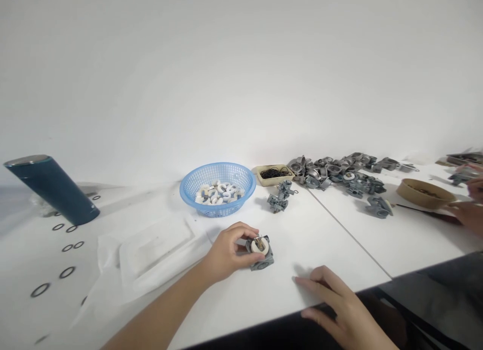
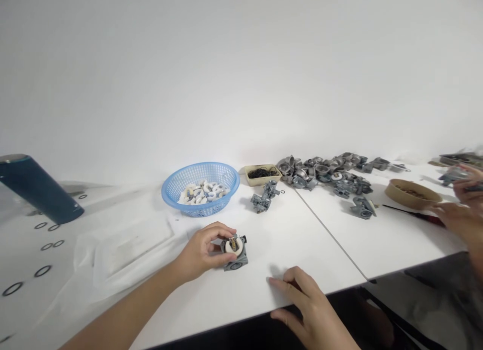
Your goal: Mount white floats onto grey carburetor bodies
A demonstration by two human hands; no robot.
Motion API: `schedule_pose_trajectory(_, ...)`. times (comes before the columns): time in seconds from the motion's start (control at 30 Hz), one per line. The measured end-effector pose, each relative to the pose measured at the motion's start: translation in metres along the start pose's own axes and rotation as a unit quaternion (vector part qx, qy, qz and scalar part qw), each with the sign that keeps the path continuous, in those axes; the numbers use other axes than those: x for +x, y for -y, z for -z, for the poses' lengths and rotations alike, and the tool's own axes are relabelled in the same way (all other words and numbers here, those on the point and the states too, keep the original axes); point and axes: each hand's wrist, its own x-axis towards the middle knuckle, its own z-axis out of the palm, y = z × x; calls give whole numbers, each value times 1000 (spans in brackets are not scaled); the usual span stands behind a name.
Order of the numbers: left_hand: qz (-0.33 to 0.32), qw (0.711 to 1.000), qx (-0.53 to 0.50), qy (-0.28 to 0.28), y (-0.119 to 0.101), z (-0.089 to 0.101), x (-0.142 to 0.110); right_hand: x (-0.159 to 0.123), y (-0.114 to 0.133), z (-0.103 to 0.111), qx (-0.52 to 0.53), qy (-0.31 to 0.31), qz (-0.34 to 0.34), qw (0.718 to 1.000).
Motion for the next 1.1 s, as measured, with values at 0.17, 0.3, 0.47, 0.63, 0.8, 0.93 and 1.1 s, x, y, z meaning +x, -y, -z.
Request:
schedule_pose_trajectory(0.17,0,1000,-6,2,0,-1,0,1,2,8,65,0,-13,998)
schedule_pose_trajectory(0.3,-1,1000,-9,3,0,0,0,-1,5,8,79,-28,1,996)
schedule_pose_trajectory(0.47,2,1000,-12,4,1,0,1,-8,9,0,78,-84,42,993)
schedule_pose_trajectory(0.63,2,1000,-12,0,3,0,0,-16,8,0,47,-131,88,986)
schedule_pose_trajectory(0.8,-13,1000,-11,-1,4,-1,-1,8,10,21,70,-116,85,987)
schedule_pose_trajectory(0.93,-32,999,-4,-1,6,-1,-2,70,7,39,162,-55,103,980)
schedule_pose_trajectory(1.1,-47,999,4,-2,10,-1,-4,165,5,43,204,59,105,972)
